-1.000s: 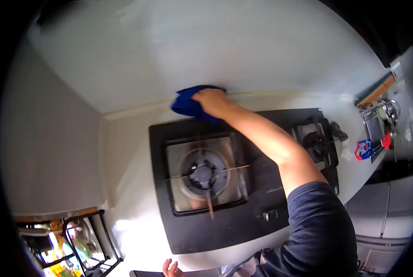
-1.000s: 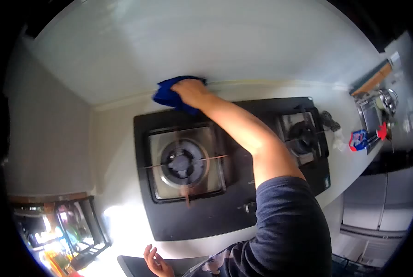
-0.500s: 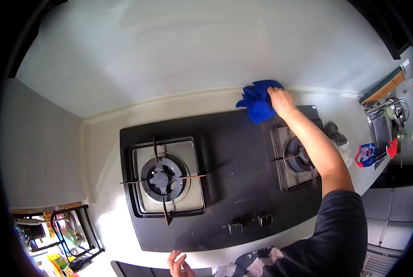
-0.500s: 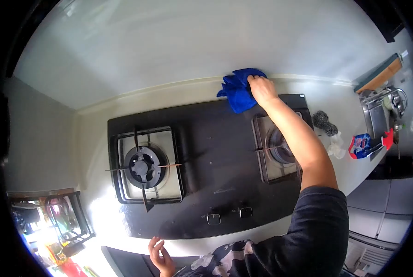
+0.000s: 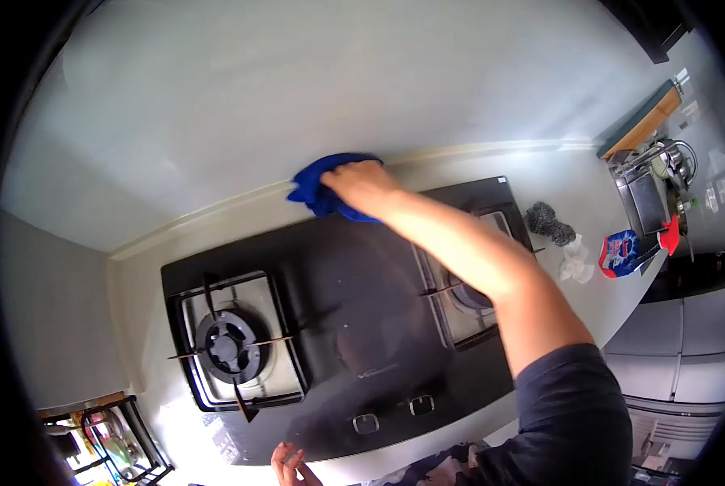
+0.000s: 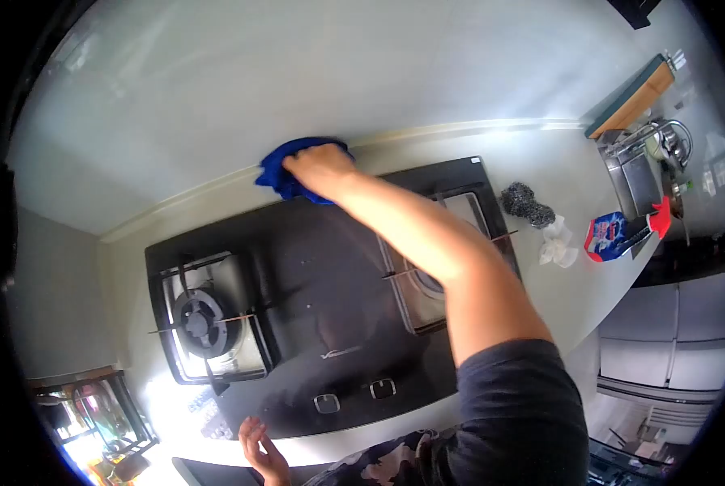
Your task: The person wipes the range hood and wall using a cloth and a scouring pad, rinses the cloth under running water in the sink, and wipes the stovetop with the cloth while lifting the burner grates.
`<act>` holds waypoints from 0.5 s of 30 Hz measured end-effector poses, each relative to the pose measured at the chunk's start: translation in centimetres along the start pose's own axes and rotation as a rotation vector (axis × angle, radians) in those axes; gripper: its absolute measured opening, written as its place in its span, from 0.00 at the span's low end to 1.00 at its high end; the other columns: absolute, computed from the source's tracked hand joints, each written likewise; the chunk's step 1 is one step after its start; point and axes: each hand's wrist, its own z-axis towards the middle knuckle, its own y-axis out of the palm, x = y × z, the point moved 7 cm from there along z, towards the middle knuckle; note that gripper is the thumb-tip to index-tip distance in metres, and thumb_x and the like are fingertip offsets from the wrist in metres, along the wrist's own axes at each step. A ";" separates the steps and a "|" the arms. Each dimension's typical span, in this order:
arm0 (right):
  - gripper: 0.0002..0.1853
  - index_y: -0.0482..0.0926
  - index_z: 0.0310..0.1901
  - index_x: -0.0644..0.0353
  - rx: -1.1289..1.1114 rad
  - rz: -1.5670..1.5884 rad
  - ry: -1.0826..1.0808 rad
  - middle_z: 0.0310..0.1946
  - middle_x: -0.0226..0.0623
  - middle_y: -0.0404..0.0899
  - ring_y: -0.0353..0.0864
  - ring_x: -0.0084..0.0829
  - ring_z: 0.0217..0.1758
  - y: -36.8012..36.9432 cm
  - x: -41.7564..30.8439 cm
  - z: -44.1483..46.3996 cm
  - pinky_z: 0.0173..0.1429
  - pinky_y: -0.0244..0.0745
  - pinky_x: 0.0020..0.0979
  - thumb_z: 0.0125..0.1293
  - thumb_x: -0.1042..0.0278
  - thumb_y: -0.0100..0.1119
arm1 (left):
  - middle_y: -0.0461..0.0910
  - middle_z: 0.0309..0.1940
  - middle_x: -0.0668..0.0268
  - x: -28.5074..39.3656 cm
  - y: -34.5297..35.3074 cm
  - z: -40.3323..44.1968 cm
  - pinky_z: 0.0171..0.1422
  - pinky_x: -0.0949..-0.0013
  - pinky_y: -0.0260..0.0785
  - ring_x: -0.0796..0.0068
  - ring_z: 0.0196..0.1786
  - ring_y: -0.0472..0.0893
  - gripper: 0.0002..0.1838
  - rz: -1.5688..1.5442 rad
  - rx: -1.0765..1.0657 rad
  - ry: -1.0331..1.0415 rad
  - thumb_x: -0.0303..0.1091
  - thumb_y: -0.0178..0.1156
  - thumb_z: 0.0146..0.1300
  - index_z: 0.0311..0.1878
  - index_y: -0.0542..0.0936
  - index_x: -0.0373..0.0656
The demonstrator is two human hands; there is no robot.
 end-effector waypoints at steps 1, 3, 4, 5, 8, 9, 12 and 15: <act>0.09 0.75 0.40 0.54 -0.067 -0.056 0.057 0.33 0.39 0.79 0.81 0.38 0.38 -0.6 2.3 -1.9 0.38 0.77 0.39 0.60 0.69 0.46 | 0.75 0.44 0.54 0.4 0.8 0.1 0.53 0.57 0.65 0.54 0.50 0.74 0.12 0.037 0.007 0.002 0.13 0.48 0.54 0.39 0.74 0.40; 0.09 0.75 0.40 0.53 -0.008 -0.095 0.082 0.32 0.37 0.79 0.81 0.37 0.37 -1.2 7.6 -5.7 0.37 0.77 0.38 0.59 0.69 0.46 | 0.75 0.43 0.54 1.2 2.4 -0.2 0.51 0.57 0.67 0.54 0.48 0.75 0.12 0.012 0.038 -0.007 0.13 0.49 0.53 0.37 0.74 0.40; 0.10 0.75 0.40 0.54 -0.039 -0.128 0.120 0.31 0.37 0.79 0.81 0.38 0.36 -1.9 9.8 -7.6 0.37 0.77 0.38 0.58 0.69 0.46 | 0.75 0.42 0.55 1.7 3.3 -0.4 0.51 0.57 0.67 0.54 0.47 0.75 0.12 0.034 0.031 0.004 0.13 0.49 0.53 0.37 0.74 0.40; 0.10 0.74 0.40 0.54 -0.057 -0.139 0.135 0.31 0.37 0.79 0.81 0.38 0.36 -2.0 12.1 -9.2 0.37 0.77 0.38 0.58 0.70 0.46 | 0.75 0.41 0.55 2.3 4.1 -0.4 0.51 0.57 0.67 0.54 0.47 0.75 0.12 0.057 0.026 0.016 0.13 0.49 0.52 0.37 0.74 0.40; 0.09 0.74 0.39 0.55 -0.040 -0.222 0.205 0.32 0.38 0.78 0.80 0.38 0.38 -3.1 17.8 -13.9 0.37 0.77 0.39 0.58 0.71 0.45 | 0.75 0.40 0.55 4.7 6.8 -0.5 0.51 0.58 0.67 0.54 0.47 0.75 0.13 0.133 -0.015 0.049 0.12 0.49 0.51 0.35 0.74 0.41; 0.09 0.73 0.39 0.56 -0.082 -0.194 0.222 0.33 0.39 0.78 0.80 0.39 0.39 -3.1 19.4 -14.9 0.38 0.77 0.39 0.58 0.71 0.45 | 0.75 0.40 0.55 5.5 7.5 -0.4 0.51 0.58 0.67 0.54 0.47 0.75 0.13 0.143 -0.006 0.042 0.12 0.49 0.51 0.35 0.74 0.41; 0.09 0.72 0.40 0.57 -0.049 -0.218 0.246 0.35 0.41 0.78 0.80 0.40 0.41 -3.1 22.5 -17.4 0.41 0.76 0.40 0.58 0.73 0.44 | 0.76 0.39 0.57 8.4 9.7 -0.1 0.51 0.58 0.67 0.56 0.47 0.75 0.13 0.164 -0.040 0.082 0.11 0.50 0.48 0.32 0.74 0.41; 0.08 0.73 0.38 0.57 -0.053 -0.249 0.340 0.34 0.41 0.77 0.79 0.41 0.41 -3.3 26.0 -20.1 0.41 0.76 0.39 0.58 0.72 0.44 | 0.76 0.39 0.57 10.3 10.9 -0.3 0.52 0.58 0.67 0.56 0.47 0.75 0.12 0.144 -0.039 0.085 0.12 0.50 0.49 0.32 0.74 0.41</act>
